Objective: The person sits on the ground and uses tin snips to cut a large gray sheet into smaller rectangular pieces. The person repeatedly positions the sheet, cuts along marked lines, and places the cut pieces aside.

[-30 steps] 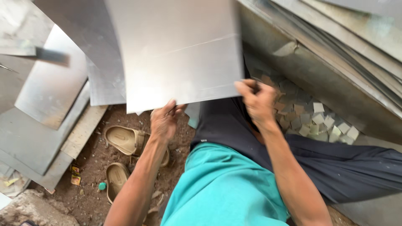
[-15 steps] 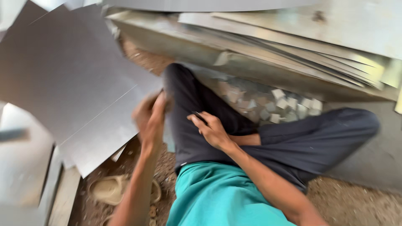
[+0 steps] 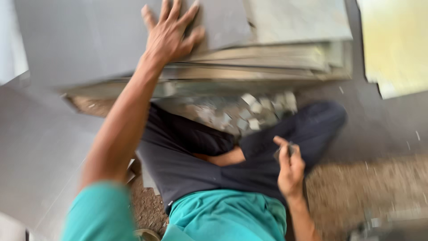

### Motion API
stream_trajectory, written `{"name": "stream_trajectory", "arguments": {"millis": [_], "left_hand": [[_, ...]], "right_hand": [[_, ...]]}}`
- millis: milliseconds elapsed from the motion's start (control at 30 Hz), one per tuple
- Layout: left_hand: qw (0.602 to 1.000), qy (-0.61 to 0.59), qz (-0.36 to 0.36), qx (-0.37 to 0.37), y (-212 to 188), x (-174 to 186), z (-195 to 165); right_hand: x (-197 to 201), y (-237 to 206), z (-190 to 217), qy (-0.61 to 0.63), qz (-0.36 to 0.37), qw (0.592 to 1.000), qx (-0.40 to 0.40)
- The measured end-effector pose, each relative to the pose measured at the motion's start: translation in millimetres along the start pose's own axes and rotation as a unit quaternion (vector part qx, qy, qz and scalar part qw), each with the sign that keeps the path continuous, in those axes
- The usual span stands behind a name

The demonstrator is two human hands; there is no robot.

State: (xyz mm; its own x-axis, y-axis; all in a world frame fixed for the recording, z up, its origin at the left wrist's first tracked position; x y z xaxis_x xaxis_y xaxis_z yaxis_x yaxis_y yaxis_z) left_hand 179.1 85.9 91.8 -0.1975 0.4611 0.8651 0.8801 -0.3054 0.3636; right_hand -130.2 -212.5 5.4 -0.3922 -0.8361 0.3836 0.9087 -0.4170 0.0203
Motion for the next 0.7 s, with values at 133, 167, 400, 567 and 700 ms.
{"name": "stream_trajectory", "arguments": {"millis": [133,167,400,567,700], "left_hand": [[0.99,-0.053,0.123,-0.044,-55.7,-37.1,-57.1],[0.986,-0.067,0.142,-0.057,-73.0,-41.2,-66.6],[0.938,0.149,0.237,-0.206,-165.6,-67.0,-94.6],[0.921,0.173,0.286,-0.201,-191.2,-91.4,-77.5],[0.921,0.286,0.036,-0.261,-189.8,-70.1,-83.7]], "right_hand": [[35.7,39.5,12.5,-0.017,-0.031,0.999,0.001],[38.0,51.1,18.1,-0.027,-0.032,0.999,-0.001],[-12.6,117.8,88.8,-0.147,0.058,0.928,0.337],[-26.3,128.4,95.6,-0.163,0.046,0.916,0.364],[-29.5,124.6,79.8,-0.14,0.036,0.941,0.306]]}}
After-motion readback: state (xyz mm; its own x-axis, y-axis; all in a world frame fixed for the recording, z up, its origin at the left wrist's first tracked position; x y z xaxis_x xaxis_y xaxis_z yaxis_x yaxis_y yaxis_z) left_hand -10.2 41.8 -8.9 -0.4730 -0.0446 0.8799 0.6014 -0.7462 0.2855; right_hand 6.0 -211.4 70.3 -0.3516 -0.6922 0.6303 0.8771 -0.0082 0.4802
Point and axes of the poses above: each hand's wrist, its own y-axis towards the middle knuckle, its own x-axis out of the back of the hand, z = x × y, the point moved 7 cm from there along y, towards the middle knuckle, and after that the axes turned 7 degrees about -z, right-handed, at the moved point
